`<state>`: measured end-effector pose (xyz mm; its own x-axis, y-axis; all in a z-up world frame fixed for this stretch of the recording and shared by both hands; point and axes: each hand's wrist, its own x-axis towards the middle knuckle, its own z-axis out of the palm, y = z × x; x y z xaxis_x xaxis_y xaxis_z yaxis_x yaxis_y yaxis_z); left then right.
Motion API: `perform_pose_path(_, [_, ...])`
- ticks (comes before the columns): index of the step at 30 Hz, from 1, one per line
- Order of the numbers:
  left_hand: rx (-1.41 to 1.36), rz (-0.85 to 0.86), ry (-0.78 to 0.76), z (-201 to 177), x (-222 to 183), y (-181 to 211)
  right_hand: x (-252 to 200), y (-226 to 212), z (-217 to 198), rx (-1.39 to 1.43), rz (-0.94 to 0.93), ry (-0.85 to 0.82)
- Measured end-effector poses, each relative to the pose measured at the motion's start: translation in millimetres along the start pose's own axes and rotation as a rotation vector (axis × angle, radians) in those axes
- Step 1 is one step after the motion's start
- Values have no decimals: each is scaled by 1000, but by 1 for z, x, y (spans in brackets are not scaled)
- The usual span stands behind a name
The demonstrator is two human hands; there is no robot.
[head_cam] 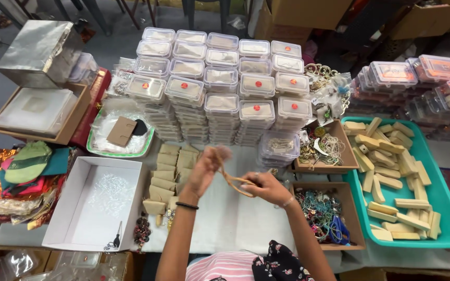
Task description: Sorting various jewelry items such as necklaces and bracelets and packing them into plastic bags and storage containers.
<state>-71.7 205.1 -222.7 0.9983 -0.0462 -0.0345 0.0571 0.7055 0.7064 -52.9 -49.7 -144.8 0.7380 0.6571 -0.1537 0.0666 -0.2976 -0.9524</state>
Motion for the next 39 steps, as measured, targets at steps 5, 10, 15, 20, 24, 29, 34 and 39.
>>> perform_pose_path(5, [-176,-228,-299,-26,-16,-31,44,10,-10,-48,44,169])
perform_pose_path(10, [-945,-11,-477,-54,-28,6,42,72,20,120,119,388])
perform_pose_path(15, [-231,-109,133,-27,-36,43,38,31,81,-452,-174,278])
perform_pose_path(20, [-134,-375,-291,-65,-45,17,76,0,79,-183,-180,292])
perform_pose_path(24, [-770,-178,-629,-82,-51,25,91,60,85,348,77,393])
perform_pose_path(29, [-501,-203,-157,-62,-52,50,61,46,120,-65,-46,290])
perform_pose_path(34, [185,-429,-118,-84,-47,3,58,2,107,-723,-392,207])
perform_pose_path(39, [111,-474,-263,-88,-58,-24,60,13,83,-196,-315,118])
